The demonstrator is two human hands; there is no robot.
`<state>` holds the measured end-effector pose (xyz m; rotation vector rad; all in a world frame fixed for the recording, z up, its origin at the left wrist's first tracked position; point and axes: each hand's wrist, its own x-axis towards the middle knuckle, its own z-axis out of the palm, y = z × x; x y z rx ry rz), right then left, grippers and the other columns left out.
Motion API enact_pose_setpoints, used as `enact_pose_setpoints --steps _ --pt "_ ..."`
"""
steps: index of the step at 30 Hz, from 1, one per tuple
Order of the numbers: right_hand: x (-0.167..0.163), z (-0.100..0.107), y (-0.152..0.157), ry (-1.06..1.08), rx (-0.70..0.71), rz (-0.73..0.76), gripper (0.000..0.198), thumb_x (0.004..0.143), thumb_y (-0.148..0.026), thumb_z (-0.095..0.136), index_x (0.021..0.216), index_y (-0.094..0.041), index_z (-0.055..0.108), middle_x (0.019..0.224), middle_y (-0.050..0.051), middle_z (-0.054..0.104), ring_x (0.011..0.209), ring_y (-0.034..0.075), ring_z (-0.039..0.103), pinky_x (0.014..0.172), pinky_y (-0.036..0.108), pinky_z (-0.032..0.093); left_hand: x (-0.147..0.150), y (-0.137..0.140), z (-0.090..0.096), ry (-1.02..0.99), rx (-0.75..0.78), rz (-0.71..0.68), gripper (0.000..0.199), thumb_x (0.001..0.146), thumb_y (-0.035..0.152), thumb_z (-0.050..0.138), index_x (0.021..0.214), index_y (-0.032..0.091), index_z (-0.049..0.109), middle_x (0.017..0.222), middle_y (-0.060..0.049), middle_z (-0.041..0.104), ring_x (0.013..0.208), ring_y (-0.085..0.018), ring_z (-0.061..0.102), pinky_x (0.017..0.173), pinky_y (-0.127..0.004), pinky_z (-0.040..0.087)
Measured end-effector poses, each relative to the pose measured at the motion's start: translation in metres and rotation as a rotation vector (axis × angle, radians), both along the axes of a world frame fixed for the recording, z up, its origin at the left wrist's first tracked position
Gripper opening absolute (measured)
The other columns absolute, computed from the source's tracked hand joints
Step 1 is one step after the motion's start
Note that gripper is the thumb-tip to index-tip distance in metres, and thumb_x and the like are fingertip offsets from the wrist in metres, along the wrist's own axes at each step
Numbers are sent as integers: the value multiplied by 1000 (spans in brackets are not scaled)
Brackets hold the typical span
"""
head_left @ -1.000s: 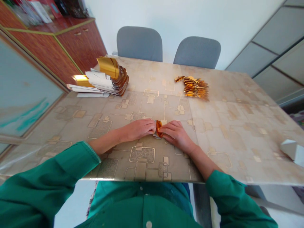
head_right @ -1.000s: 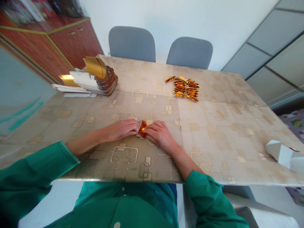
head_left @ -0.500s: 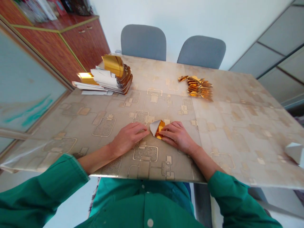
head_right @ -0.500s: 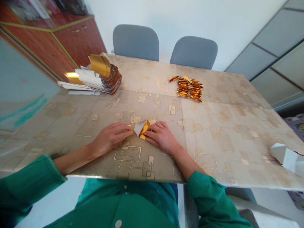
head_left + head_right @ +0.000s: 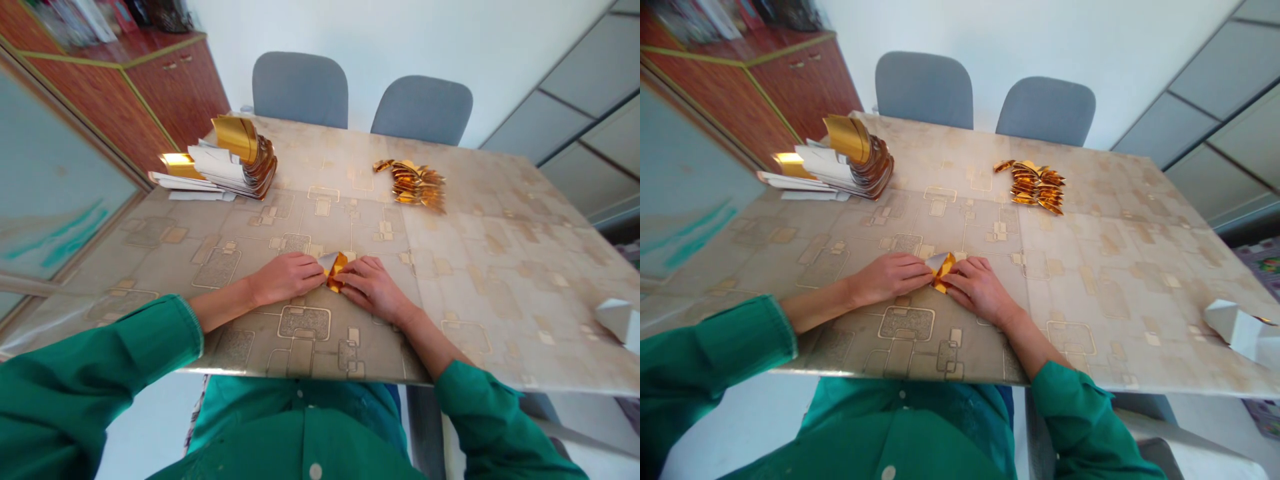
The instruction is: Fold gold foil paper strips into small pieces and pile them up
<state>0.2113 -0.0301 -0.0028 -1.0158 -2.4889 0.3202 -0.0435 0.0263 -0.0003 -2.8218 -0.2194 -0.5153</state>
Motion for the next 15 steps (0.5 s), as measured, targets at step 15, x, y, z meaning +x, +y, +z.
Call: enact_pose_setpoints --steps 15 --pt "3 0 0 -3 116 -76 22 98 -31 56 115 -26 68 108 6 69 98 22 57 89 40 42 8 -10 -8 -290 -245 197 24 101 23 49 94 17 71 91 -4 74 78 -13 67 70 -24 55"
